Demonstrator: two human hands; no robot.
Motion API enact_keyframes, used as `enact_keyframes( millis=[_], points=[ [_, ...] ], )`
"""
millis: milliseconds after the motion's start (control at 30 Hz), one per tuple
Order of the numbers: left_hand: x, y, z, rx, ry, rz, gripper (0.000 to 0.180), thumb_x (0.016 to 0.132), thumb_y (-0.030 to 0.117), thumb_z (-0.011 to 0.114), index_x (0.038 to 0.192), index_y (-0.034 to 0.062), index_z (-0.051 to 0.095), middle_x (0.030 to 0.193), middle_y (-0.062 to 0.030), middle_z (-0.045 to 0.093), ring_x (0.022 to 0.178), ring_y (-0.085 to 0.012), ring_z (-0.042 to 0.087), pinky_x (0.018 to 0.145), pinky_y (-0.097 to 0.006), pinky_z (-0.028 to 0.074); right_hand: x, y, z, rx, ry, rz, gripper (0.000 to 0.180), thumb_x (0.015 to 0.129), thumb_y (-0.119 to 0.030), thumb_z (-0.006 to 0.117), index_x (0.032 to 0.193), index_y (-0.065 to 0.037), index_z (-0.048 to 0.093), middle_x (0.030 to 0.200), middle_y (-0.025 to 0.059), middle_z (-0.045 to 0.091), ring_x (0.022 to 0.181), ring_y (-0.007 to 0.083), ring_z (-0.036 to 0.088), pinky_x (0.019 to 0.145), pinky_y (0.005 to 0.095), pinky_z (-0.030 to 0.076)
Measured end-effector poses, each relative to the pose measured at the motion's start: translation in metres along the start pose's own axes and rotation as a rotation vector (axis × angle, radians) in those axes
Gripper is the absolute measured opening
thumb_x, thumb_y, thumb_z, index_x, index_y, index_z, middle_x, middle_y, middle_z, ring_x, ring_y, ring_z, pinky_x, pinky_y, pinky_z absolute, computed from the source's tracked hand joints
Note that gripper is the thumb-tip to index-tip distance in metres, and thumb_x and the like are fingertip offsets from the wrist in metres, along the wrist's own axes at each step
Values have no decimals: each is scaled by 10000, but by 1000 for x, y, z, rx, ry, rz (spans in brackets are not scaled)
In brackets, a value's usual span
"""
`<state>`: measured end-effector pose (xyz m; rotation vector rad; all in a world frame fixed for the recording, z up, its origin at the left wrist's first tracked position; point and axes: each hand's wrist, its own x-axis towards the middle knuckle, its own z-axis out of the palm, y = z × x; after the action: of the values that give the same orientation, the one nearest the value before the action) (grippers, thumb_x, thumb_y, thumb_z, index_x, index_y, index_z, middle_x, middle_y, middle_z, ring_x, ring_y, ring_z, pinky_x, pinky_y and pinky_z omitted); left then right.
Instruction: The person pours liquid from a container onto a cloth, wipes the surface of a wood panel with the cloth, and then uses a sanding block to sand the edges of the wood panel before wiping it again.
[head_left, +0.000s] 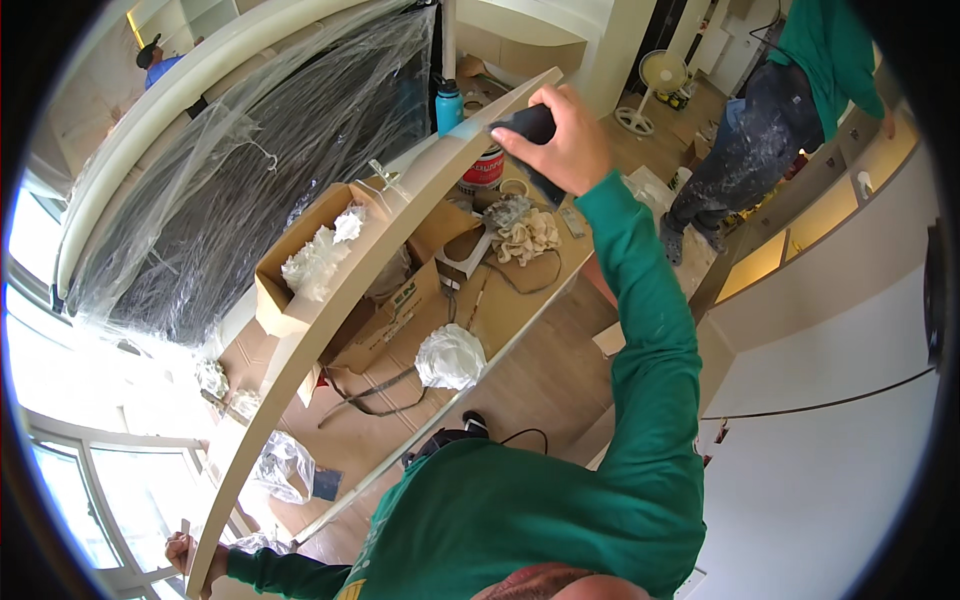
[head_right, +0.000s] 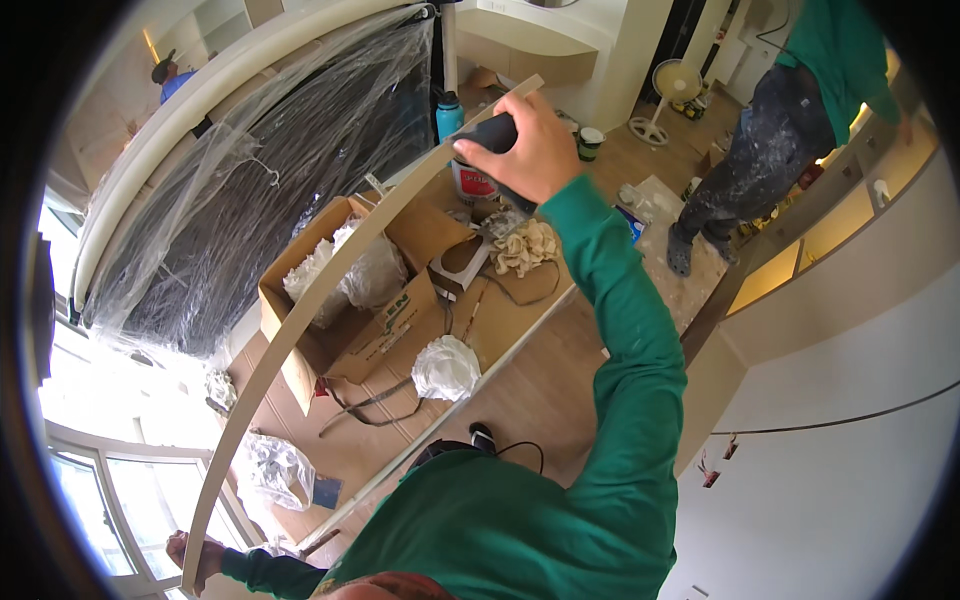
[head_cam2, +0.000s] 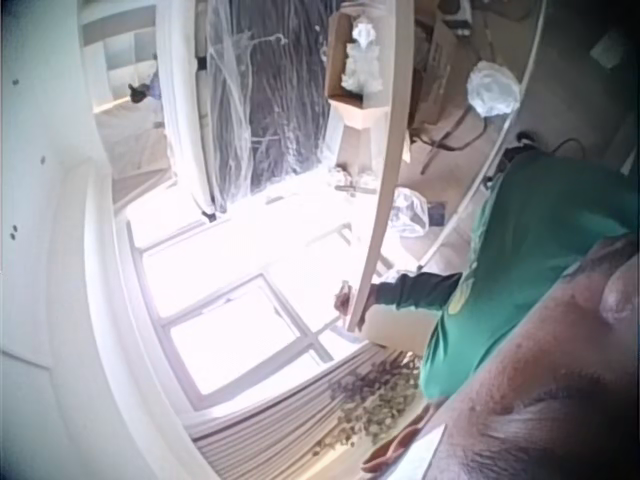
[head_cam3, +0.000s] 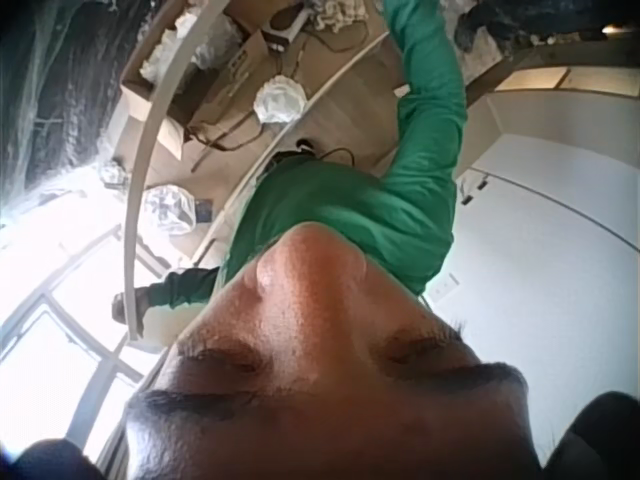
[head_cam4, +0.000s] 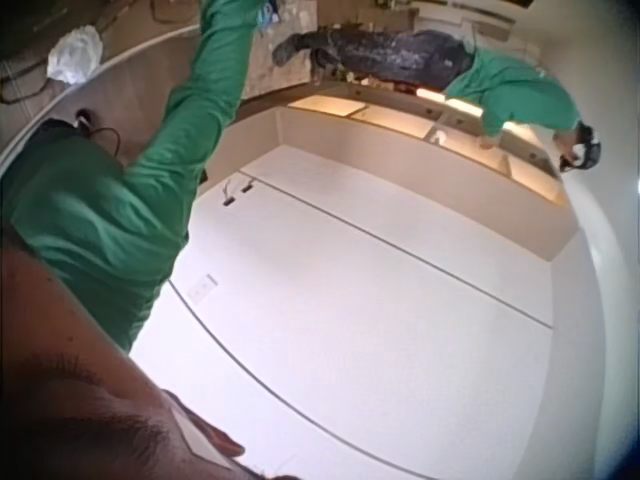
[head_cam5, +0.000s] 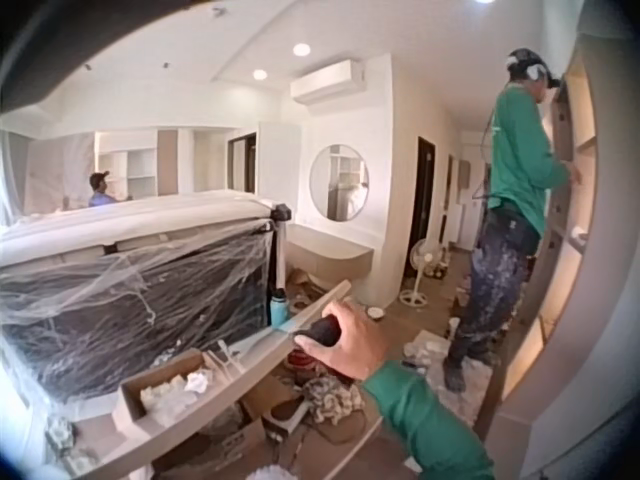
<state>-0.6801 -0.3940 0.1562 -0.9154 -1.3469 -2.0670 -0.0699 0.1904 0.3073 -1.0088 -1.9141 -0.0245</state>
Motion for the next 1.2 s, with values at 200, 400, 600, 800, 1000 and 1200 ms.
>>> enact_keyframes(
  millis=[200,400,600,800,1000,1200],
  points=[
    [4,10,22,143,190,-213,1128,493,1072,305,780,-3,495,768,-99,428,794,-231,409,792,-407,362,0,-1,-1,-39,21,9,570,748,-495,872,997,-48,621,969,116,614,857,318,646,747,437,534],
    [-1,28,39,292,190,-211,1098,521,1053,326,770,-5,481,770,-100,416,796,-238,415,780,-397,357,0,-7,3,-47,18,25,564,729,-493,882,1007,-67,640,969,109,623,874,313,653,755,441,538],
    [-3,32,54,236,249,-176,1002,612,961,316,776,-9,504,764,-102,444,783,-233,429,762,-366,352,-3,-8,5,-21,20,-7,586,727,-499,882,1013,-48,640,986,115,622,891,315,658,764,442,542],
    [-6,30,50,256,173,-113,852,732,839,324,777,9,510,760,-97,443,750,-224,420,733,-363,352,-2,-12,2,-9,3,-6,576,744,-492,876,1002,-43,625,977,111,611,870,307,645,758,433,532],
    [-3,15,23,59,128,-135,604,762,632,504,829,36,576,745,-58,497,774,-217,516,700,-373,431,-3,-13,3,-23,25,-21,573,751,-486,877,995,-42,610,967,105,602,852,297,632,754,422,522],
    [0,-2,3,292,79,-90,728,716,742,430,821,36,568,732,-64,465,753,-212,495,689,-381,417,-8,-19,0,-8,11,-11,569,750,-484,878,993,-43,613,979,115,610,851,303,638,748,419,527]
  ],
)
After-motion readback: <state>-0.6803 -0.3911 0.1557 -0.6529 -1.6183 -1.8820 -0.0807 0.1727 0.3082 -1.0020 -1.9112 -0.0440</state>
